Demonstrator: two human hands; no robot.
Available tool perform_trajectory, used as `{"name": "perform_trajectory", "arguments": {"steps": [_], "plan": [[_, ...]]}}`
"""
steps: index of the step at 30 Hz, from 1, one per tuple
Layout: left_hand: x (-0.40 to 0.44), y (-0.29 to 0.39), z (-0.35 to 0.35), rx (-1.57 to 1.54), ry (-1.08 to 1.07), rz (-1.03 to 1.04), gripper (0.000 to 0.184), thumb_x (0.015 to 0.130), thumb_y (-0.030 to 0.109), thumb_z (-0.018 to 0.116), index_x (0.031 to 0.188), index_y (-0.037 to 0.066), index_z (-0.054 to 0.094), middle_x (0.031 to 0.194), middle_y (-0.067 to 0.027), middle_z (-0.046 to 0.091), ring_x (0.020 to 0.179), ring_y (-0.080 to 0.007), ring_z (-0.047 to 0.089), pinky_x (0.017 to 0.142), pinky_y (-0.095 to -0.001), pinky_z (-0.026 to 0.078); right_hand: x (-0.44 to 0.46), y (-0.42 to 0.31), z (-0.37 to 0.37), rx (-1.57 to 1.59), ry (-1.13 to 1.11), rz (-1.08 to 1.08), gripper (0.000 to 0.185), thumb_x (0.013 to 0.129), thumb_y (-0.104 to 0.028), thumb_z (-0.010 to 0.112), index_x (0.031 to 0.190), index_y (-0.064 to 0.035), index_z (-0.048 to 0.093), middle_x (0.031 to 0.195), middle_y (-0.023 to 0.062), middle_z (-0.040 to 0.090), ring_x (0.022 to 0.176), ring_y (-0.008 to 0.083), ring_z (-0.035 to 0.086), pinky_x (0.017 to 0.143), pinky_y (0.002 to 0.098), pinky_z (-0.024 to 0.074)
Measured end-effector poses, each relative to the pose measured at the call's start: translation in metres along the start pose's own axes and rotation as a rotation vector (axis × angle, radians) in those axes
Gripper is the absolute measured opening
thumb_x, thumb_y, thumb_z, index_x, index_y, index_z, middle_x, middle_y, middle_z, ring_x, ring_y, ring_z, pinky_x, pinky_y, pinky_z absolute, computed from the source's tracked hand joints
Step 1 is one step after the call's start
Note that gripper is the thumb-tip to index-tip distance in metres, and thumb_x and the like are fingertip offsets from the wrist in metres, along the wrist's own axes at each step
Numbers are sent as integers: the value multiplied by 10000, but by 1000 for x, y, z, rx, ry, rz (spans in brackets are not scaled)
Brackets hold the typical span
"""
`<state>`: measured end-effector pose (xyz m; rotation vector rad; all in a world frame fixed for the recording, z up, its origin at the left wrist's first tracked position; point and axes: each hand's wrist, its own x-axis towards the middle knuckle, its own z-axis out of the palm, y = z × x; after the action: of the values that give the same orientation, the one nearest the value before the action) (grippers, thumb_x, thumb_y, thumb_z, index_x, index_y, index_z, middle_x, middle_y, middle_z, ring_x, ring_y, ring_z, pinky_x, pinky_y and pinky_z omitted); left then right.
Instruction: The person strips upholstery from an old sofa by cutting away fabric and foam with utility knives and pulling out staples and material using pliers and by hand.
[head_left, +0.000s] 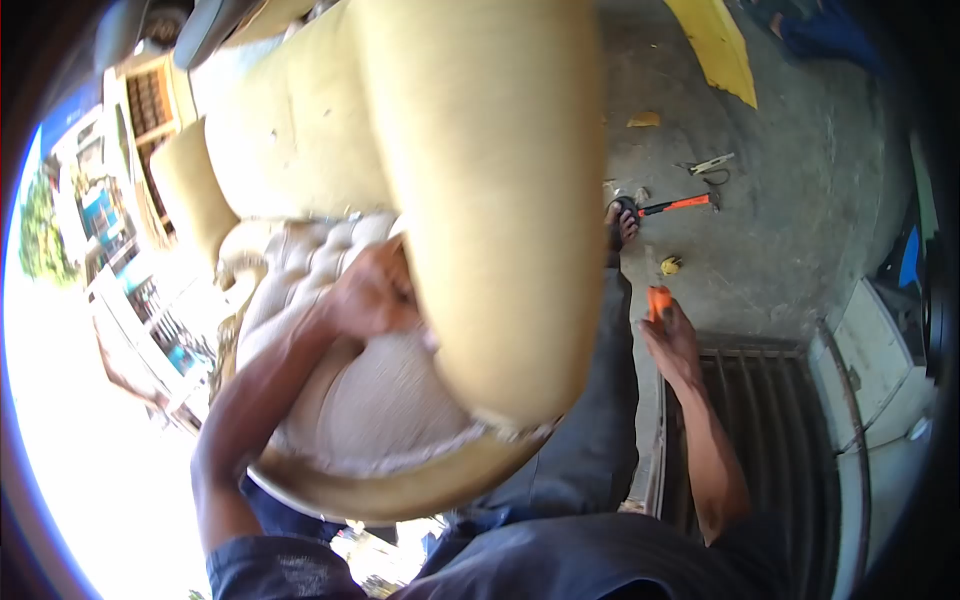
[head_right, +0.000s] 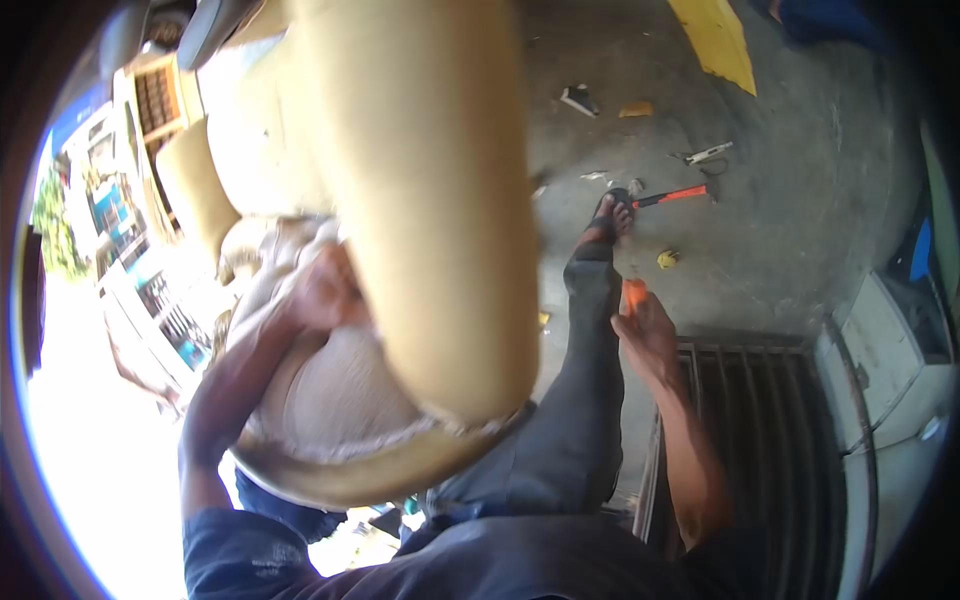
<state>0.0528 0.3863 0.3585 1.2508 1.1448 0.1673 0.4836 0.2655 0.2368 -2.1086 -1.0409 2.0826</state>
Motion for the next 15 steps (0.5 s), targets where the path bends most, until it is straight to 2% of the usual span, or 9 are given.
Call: {"name": "perform_trajectory", "arguments": {"steps": [2,3,5,7,8,9,11,12,15], "plan": [[6,20,-1,145,-101,-304,463,539,442,968,655,50,751,694,-65,695,837,-199,577,725,-365,491,-79,-55,-18,110,-95,-1,371,900,-180,670,1192,13,547,981,118,608,807,259,601,767,344,502],[5,22,-1,206,-55,-153,503,577,490,950,652,37,744,671,-65,687,814,-194,534,717,-349,479,-115,-92,-24,70,-149,24,358,909,-169,662,1198,12,556,1029,108,593,828,218,578,769,320,491],[7,21,3,237,-39,-99,537,611,514,930,660,15,739,628,-81,667,756,-202,577,695,-371,496,-163,-138,-31,-153,-319,-329,426,922,-168,656,1289,15,543,1109,150,551,905,236,582,783,329,490],[5,29,2,227,-70,-127,548,626,522,919,663,7,736,619,-94,664,714,-214,605,685,-377,508,-196,-196,-17,-402,-391,-269,336,913,-165,670,1178,13,567,1060,148,535,941,237,577,846,360,469],[8,34,0,261,-98,-187,561,641,531,908,667,-2,733,610,-106,662,672,-225,632,675,-382,520,-208,-214,-1,-466,-378,-244,394,912,-135,655,1241,53,545,1150,203,521,1045,338,581,902,399,473],[12,38,-2,222,-87,-133,561,641,531,908,667,-2,733,610,-106,662,672,-225,632,675,-382,520,-215,-227,6,-520,-340,-223,394,912,-135,655,1241,53,545,1150,203,521,1045,338,581,902,399,473],[9,41,-6,290,-185,-221,582,656,550,889,710,-11,747,640,-144,683,616,-256,668,672,-379,542,-228,-245,26,-812,-356,-262,398,929,-59,579,1290,87,493,1192,243,491,1085,411,579,956,491,465],[10,38,-7,288,-200,-209,618,660,599,861,761,-3,763,710,-155,714,714,-268,703,730,-362,559,-234,-256,32,-866,-316,-255,396,913,-37,569,1280,95,502,1201,261,498,1107,445,567,966,512,448],[11,34,-5,289,-194,-182,648,650,634,846,810,11,774,783,-151,736,797,-279,719,786,-366,568,-238,-283,40,-956,-388,-61,396,912,-42,561,1277,101,505,1194,272,516,1125,438,566,989,499,438]]}}
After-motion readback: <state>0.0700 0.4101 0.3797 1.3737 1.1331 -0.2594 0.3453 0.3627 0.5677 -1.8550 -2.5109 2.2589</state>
